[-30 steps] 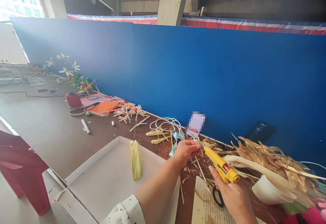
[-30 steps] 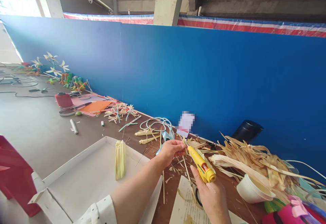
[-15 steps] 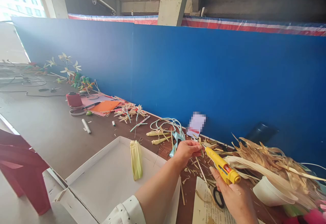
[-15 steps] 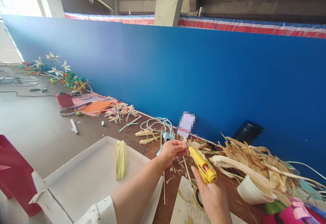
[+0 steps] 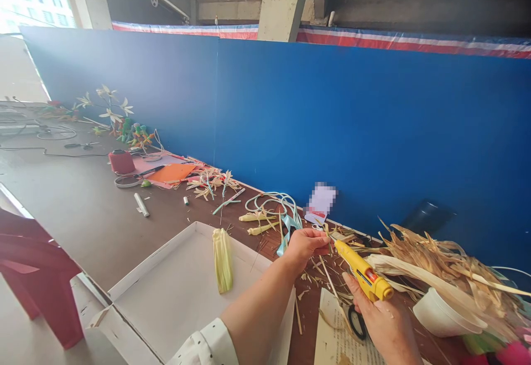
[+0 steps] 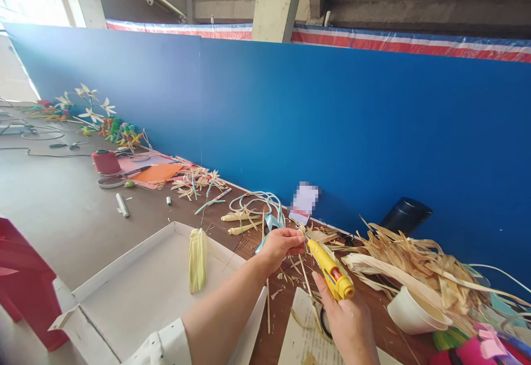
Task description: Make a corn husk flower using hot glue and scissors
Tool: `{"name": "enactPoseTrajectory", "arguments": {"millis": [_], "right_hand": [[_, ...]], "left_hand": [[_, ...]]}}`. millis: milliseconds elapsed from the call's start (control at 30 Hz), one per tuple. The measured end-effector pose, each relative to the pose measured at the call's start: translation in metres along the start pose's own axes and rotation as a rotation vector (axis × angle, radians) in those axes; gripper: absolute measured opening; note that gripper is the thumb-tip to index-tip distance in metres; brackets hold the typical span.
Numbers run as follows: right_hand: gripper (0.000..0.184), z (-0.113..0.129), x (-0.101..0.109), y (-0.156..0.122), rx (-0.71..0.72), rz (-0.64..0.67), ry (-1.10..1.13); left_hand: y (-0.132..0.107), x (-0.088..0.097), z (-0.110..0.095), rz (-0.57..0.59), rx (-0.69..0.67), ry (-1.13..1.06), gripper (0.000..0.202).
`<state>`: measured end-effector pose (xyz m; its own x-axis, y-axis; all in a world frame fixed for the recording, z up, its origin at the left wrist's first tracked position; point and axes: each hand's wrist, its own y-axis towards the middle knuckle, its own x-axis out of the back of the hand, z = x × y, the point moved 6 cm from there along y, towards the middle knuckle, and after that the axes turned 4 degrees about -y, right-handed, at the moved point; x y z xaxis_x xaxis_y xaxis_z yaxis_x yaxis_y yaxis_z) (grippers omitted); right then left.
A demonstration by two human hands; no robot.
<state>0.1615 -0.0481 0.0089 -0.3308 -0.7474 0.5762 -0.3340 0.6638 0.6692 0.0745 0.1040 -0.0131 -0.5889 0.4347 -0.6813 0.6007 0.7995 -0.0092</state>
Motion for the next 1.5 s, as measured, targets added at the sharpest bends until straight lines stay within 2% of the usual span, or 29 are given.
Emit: {"name": "enactPoseTrajectory", "arguments": {"millis": [300, 533, 767, 1033, 1133, 1333, 1500], "right_hand": [[0.044, -0.009, -0.003, 0.003, -0.168, 0.102, 0.17], [0.048, 0.0, 0.014, 0.013, -0.048, -0.034, 0.121], [0.045, -0.003, 0.01, 0.01, -0.079, 0.015, 0.141], [0.043, -0.005, 0.007, 0.006, -0.115, 0.002, 0.136], [0.041, -0.002, 0.01, 0.007, -0.071, -0.034, 0.135], [0.048, 0.003, 0.017, 0.014, 0.006, -0.035, 0.062], [0.046, 0.004, 0.023, 0.018, -0.007, -0.053, 0.042]], "left_hand": [[-0.002, -0.002, -0.002, 0.011, 0.0, 0.003, 0.046], [-0.001, -0.001, 0.0, 0.018, -0.005, 0.014, 0.045], [-0.001, -0.001, 0.0, 0.016, 0.003, 0.028, 0.044], [-0.001, -0.001, 0.0, 0.031, 0.002, 0.029, 0.042], [-0.001, -0.001, 0.0, 0.021, 0.003, 0.028, 0.042], [-0.001, -0.002, -0.001, 0.025, 0.006, 0.009, 0.043], [-0.002, -0.003, -0.003, 0.028, 0.003, 0.013, 0.043]]}}
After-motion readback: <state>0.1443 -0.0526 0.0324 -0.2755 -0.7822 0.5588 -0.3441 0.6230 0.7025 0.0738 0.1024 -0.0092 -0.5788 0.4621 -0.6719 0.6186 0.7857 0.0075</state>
